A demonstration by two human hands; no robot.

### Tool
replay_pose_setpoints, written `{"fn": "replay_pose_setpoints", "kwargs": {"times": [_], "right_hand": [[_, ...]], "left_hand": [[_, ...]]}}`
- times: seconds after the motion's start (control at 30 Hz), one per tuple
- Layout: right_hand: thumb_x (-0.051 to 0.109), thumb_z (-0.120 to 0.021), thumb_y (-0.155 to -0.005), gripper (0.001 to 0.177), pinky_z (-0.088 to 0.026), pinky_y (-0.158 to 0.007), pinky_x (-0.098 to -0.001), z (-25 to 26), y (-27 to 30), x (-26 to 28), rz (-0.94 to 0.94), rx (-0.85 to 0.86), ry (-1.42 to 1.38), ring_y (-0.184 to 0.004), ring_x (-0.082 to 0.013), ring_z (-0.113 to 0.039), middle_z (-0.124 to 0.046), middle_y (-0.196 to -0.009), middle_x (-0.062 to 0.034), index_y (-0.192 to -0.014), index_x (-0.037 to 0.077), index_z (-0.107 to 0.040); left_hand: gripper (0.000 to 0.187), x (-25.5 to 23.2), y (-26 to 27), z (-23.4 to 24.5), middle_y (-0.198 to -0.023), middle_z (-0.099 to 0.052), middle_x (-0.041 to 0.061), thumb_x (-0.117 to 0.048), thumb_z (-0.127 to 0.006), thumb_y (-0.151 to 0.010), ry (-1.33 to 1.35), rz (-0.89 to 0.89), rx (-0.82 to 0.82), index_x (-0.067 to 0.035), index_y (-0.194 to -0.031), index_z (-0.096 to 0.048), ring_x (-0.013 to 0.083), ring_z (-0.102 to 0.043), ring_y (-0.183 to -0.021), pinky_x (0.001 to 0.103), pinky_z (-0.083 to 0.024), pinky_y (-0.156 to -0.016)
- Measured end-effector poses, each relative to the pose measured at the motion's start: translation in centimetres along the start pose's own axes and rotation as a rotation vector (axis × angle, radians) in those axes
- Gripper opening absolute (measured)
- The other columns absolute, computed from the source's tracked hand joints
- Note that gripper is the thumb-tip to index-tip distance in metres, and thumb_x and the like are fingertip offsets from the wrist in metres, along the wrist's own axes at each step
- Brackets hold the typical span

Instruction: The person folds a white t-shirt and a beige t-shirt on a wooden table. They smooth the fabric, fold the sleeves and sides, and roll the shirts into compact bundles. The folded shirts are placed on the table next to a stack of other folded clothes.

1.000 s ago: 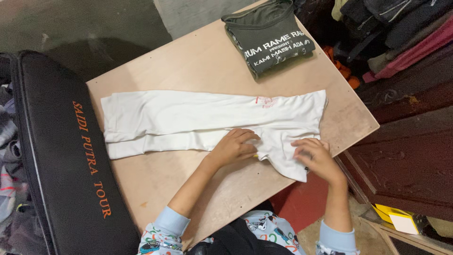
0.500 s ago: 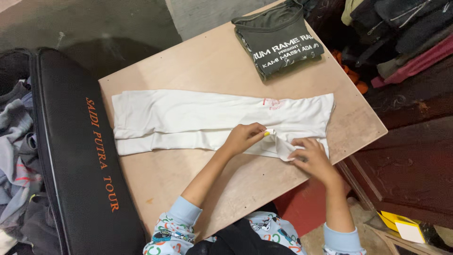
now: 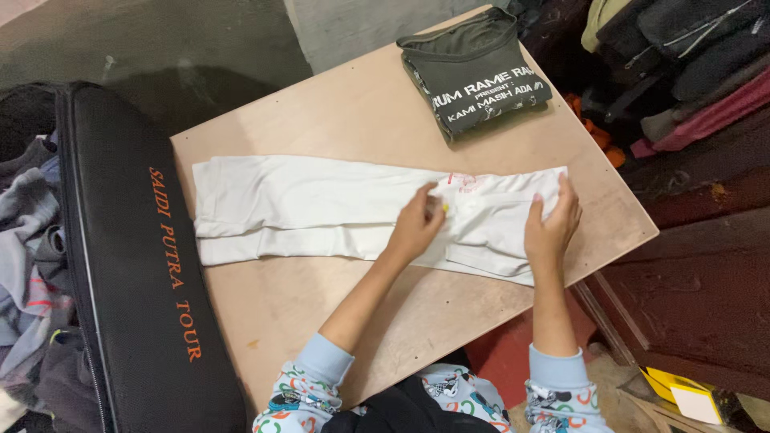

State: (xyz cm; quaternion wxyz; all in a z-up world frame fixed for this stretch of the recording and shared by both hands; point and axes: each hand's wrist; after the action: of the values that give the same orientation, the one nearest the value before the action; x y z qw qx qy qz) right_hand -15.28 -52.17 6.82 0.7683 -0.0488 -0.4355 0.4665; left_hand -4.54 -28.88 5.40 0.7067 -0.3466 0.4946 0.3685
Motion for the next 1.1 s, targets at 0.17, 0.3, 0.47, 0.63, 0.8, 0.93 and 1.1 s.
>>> {"fn": "replay_pose_setpoints", "kwargs": {"times": [0.17,0.3,0.47,0.63,0.8,0.93,1.1], "right_hand": [[0.016,-0.077,-0.091,0.032,-0.037,-0.106,-0.0493,-0.7,1.4,-0.6,-0.107,0.053,0.309,-0.123,-0.0381,-0.046,-0.061,-0.132,-0.0141,-0.12,0.005,-0.069],[0.018,-0.079,-0.089,0.013,-0.037,-0.103,-0.0482,-1.0,1.4,-1.5,-0.156,0.066,0.304,-0.117,-0.0338,-0.048,-0.064,-0.121,-0.0067,-0.098,0.01,-0.075],[0.02,-0.075,-0.104,0.015,-0.038,-0.109,-0.0489,-1.2,0.2,-2.4,-0.114,-0.062,0.245,-0.123,-0.0308,-0.049,-0.064,-0.121,-0.0041,-0.111,0.009,-0.069],[0.027,-0.072,-0.096,0.064,-0.021,-0.111,-0.0597,-2.7,-0.9,-0.9,-0.123,0.084,0.26,-0.14,-0.0496,-0.027,-0.035,-0.152,-0.0303,-0.147,-0.001,-0.045],[0.055,-0.051,-0.102,0.084,0.004,-0.121,-0.0623,-5.9,1.2,-0.3,-0.125,0.391,0.472,-0.153,-0.0509,-0.006,-0.014,-0.165,-0.0327,-0.162,0.002,-0.025],[0.059,-0.046,-0.1,0.083,0.004,-0.122,-0.0606,-5.7,1.1,-0.8,-0.075,0.406,0.512,-0.155,-0.0481,-0.008,-0.016,-0.168,-0.0292,-0.162,0.005,-0.03],[0.058,-0.049,-0.098,0.079,-0.001,-0.123,-0.058,-3.2,-1.2,-3.2,0.032,0.441,0.455,-0.155,-0.0424,-0.013,-0.021,-0.168,-0.0225,-0.16,0.012,-0.036]], "left_hand": [[0.056,-0.3,0.6,-0.5,-0.105,-0.072,0.016,-0.017,-0.071,-0.088,-0.129,-0.044,0.08,-0.004,-0.139,-0.052,0.028,-0.068,-0.082,0.039,-0.056,-0.076],[0.042,-1.1,0.4,-0.7,-0.103,-0.073,0.013,-0.015,-0.07,-0.092,-0.142,-0.048,0.104,-0.008,-0.132,-0.061,0.0271,-0.068,-0.084,0.038,-0.055,-0.077],[0.025,-1.4,0.3,-1.3,-0.115,-0.07,0.011,-0.014,-0.067,-0.097,-0.063,-0.154,-0.11,-0.011,-0.122,-0.067,0.0269,-0.068,-0.084,0.038,-0.056,-0.077],[0.029,-0.4,-0.9,-0.9,-0.123,-0.068,0.007,-0.012,-0.068,-0.091,-0.412,-0.289,-0.208,-0.013,-0.12,-0.067,0.0303,-0.063,-0.108,0.044,-0.047,-0.093],[0.036,0.8,0.2,-0.6,-0.131,-0.064,0.009,-0.014,-0.066,-0.09,-0.546,-0.337,-0.236,-0.013,-0.126,-0.064,0.0293,-0.058,-0.122,0.048,-0.043,-0.105],[0.039,2.3,0.4,0.9,-0.138,-0.06,0.013,-0.021,-0.066,-0.091,-0.665,-0.304,-0.232,-0.014,-0.129,-0.064,0.0346,-0.054,-0.132,0.053,-0.038,-0.113],[0.05,4.7,0.8,5.1,-0.15,-0.052,0.015,-0.033,-0.063,-0.093,-0.856,-0.127,-0.231,-0.017,-0.14,-0.06,0.0373,-0.045,-0.14,0.059,-0.029,-0.115]]}}
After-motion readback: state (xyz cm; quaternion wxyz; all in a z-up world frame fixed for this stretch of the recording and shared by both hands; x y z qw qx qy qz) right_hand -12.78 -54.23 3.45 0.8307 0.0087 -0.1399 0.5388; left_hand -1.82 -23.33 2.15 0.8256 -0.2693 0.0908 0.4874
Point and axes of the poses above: each hand's wrist, its own y-axis away from the middle knuckle, its own z-axis out of the back of the hand, x = y × z
